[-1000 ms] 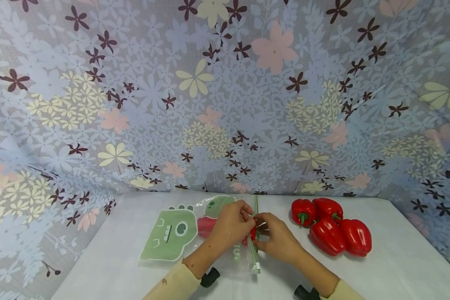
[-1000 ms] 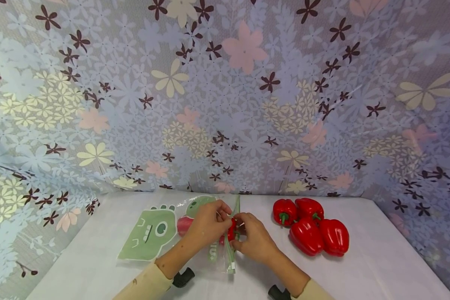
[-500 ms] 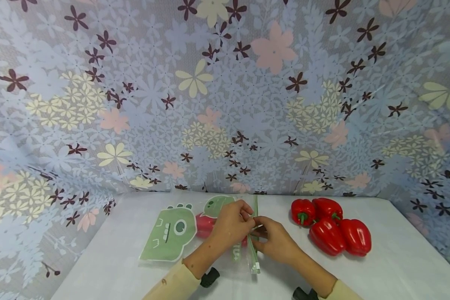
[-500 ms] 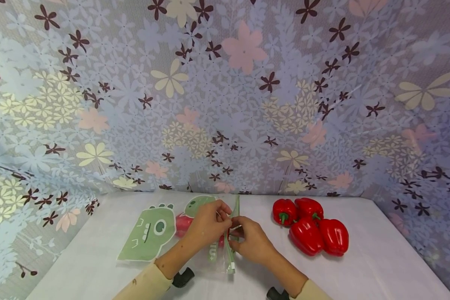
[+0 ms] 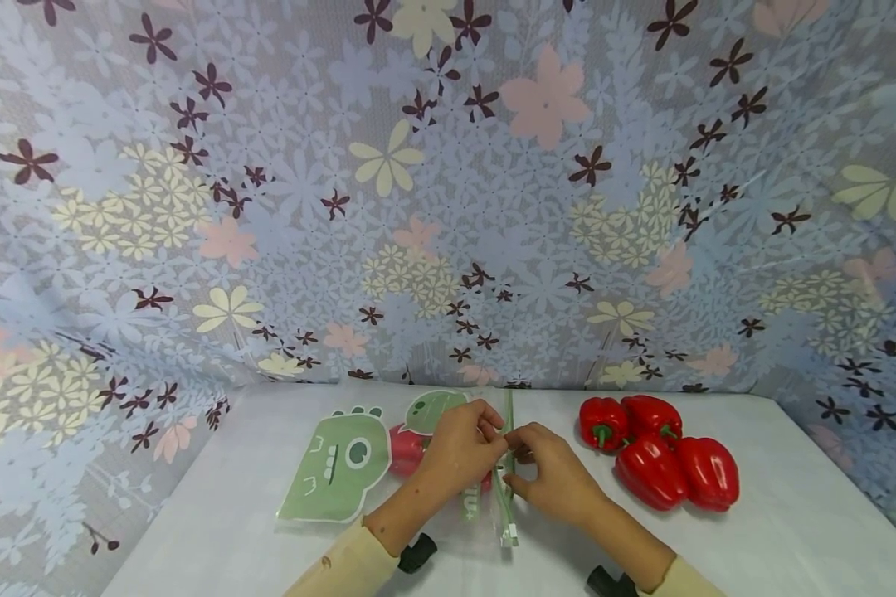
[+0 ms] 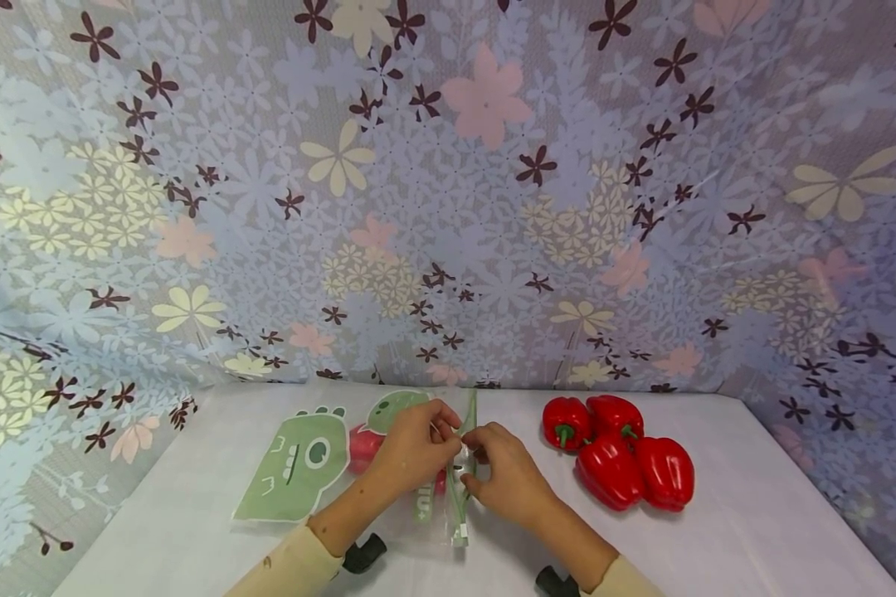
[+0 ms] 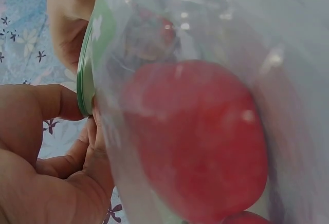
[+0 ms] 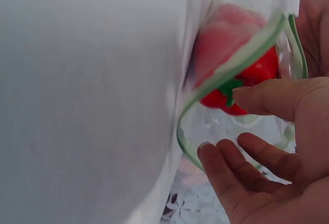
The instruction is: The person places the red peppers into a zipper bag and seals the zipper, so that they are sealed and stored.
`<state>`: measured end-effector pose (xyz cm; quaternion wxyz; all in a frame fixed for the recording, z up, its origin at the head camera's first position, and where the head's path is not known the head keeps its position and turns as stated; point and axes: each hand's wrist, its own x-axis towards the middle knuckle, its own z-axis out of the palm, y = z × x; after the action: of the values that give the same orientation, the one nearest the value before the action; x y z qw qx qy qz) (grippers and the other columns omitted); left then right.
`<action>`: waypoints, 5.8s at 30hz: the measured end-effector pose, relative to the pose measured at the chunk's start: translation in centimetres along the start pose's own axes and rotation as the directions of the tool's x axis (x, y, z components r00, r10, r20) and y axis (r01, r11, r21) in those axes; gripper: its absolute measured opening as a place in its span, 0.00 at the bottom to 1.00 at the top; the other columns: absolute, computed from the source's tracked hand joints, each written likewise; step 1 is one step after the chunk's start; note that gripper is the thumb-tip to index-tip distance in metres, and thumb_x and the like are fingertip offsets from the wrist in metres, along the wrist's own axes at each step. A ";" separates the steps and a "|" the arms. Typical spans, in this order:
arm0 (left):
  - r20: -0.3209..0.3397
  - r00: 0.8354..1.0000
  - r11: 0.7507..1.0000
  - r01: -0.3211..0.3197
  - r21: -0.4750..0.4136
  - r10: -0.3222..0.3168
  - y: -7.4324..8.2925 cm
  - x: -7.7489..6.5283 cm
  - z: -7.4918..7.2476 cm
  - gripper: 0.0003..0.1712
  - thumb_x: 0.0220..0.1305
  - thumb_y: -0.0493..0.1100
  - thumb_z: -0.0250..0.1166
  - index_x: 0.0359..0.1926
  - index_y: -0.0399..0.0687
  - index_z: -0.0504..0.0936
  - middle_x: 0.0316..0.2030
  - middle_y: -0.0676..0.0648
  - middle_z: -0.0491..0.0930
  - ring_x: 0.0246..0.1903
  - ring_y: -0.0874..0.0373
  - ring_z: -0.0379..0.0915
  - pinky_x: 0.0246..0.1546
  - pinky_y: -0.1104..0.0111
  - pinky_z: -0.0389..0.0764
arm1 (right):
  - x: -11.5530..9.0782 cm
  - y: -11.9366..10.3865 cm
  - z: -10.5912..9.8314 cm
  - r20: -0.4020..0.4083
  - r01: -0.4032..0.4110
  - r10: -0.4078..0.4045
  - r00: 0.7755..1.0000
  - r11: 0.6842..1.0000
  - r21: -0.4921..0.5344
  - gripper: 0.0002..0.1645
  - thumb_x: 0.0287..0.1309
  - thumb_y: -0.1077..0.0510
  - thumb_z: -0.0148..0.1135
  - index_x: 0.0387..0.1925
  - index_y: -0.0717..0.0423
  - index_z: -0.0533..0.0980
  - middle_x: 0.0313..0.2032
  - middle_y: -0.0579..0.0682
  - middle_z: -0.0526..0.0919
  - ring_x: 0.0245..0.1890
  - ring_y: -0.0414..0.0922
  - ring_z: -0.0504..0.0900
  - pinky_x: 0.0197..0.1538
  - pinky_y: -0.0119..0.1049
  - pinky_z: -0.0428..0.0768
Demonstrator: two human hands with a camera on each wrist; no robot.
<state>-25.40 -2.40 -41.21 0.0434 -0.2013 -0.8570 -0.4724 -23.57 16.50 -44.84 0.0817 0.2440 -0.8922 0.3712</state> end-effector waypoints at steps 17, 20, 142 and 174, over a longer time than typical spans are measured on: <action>0.004 1.000 1.000 0.000 0.014 0.000 -0.1 0.1 0.0 0.08 0.60 0.34 0.69 0.41 0.40 0.84 0.26 0.55 0.80 0.22 0.66 0.75 0.24 0.71 0.77 | 0.5 0.9 -3.9 -0.137 -0.037 0.006 0.991 0.974 -0.224 0.25 0.51 0.62 0.81 0.51 0.58 0.82 0.47 0.52 0.84 0.45 0.51 0.85 0.49 0.48 0.87; 0.003 1.000 1.000 0.004 0.019 -0.004 -0.2 0.1 0.0 0.07 0.60 0.34 0.69 0.41 0.40 0.84 0.26 0.55 0.79 0.23 0.66 0.75 0.25 0.71 0.78 | 0.4 1.0 -5.0 -0.150 -0.053 0.016 0.989 0.967 -0.250 0.26 0.51 0.60 0.82 0.52 0.60 0.82 0.48 0.54 0.85 0.45 0.52 0.85 0.49 0.49 0.87; 0.018 1.000 1.000 -0.001 0.031 0.001 0.0 -0.2 0.0 0.06 0.63 0.35 0.69 0.41 0.44 0.84 0.28 0.55 0.79 0.26 0.65 0.74 0.27 0.72 0.78 | -0.7 1.4 -13.6 -0.268 -0.280 0.192 0.944 0.897 -0.342 0.37 0.57 0.54 0.78 0.63 0.68 0.76 0.60 0.70 0.74 0.52 0.68 0.79 0.44 0.65 0.87; 0.019 1.000 0.999 -0.006 0.036 0.005 0.0 -0.1 0.1 0.06 0.62 0.35 0.70 0.40 0.44 0.84 0.27 0.55 0.79 0.24 0.66 0.74 0.26 0.72 0.78 | -0.9 -2.9 -9.4 -0.170 -0.086 0.029 0.985 0.937 -0.339 0.33 0.48 0.61 0.80 0.58 0.60 0.80 0.54 0.57 0.81 0.47 0.56 0.83 0.46 0.56 0.89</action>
<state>-25.28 -2.41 -41.32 0.0401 -0.2072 -0.8653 -0.4547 -21.74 21.65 -36.68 0.1847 0.1687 -0.9404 0.2302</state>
